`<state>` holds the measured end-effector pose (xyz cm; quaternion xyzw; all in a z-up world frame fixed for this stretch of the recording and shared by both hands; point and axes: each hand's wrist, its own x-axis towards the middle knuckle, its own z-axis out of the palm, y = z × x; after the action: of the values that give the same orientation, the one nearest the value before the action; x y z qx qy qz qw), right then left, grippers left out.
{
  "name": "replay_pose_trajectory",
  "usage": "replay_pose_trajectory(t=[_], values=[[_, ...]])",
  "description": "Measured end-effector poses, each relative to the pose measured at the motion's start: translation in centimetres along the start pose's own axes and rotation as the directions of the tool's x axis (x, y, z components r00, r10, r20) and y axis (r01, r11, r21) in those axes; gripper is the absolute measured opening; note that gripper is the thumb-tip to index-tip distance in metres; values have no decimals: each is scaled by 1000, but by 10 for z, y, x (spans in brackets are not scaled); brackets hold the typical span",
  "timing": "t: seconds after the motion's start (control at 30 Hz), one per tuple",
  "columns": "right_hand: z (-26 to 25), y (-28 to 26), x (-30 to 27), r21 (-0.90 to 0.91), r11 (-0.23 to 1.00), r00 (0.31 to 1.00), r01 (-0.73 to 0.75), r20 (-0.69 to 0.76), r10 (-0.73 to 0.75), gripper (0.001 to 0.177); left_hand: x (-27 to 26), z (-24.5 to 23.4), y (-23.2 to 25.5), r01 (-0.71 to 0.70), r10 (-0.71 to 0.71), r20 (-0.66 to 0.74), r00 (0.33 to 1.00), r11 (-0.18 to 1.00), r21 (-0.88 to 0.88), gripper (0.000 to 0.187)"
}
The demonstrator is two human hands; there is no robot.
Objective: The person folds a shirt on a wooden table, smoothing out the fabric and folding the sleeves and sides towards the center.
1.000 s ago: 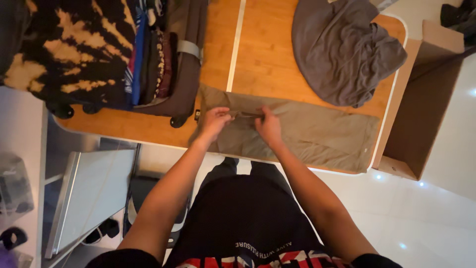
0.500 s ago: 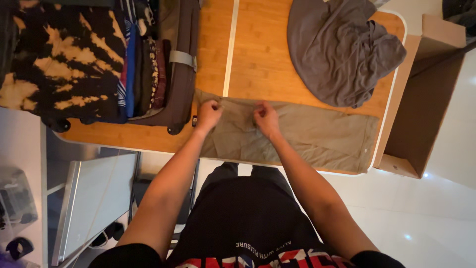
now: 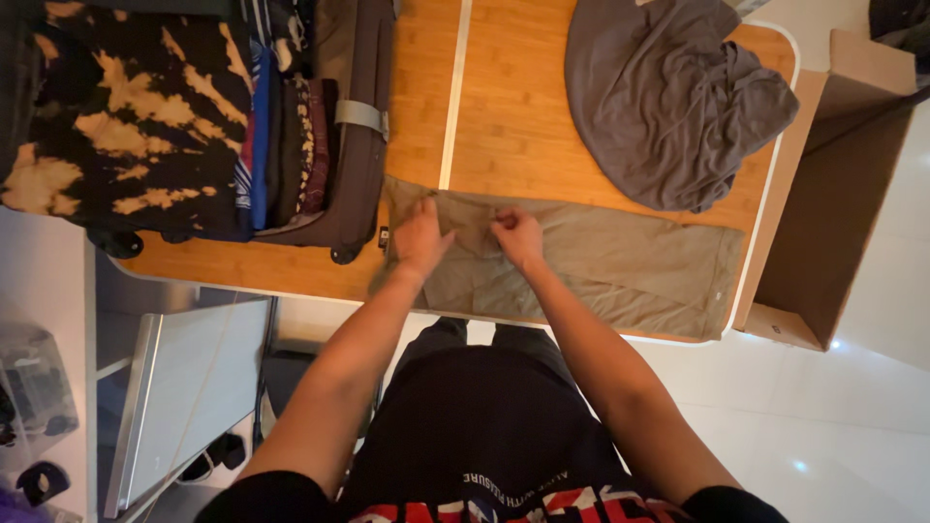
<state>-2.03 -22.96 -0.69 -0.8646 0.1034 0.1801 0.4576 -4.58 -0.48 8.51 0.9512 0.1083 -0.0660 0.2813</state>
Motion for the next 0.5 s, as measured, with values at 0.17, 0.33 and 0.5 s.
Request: replay_pose_trajectory(t=[0.17, 0.33, 0.5], values=[[-5, 6, -7, -20, 1000, 999, -22, -25, 22, 22, 5, 30, -27, 87, -109, 135, 985, 984, 157, 32], [-5, 10, -3, 25, 999, 988, 21, -152, -17, 22, -11, 55, -66, 227, -266, -65, 962, 908, -352, 19], [-7, 1, 2, 69, 992, 992, -104, -64, 108, 24, 4, 79, -90, 234, -335, -107, 936, 821, -521, 20]])
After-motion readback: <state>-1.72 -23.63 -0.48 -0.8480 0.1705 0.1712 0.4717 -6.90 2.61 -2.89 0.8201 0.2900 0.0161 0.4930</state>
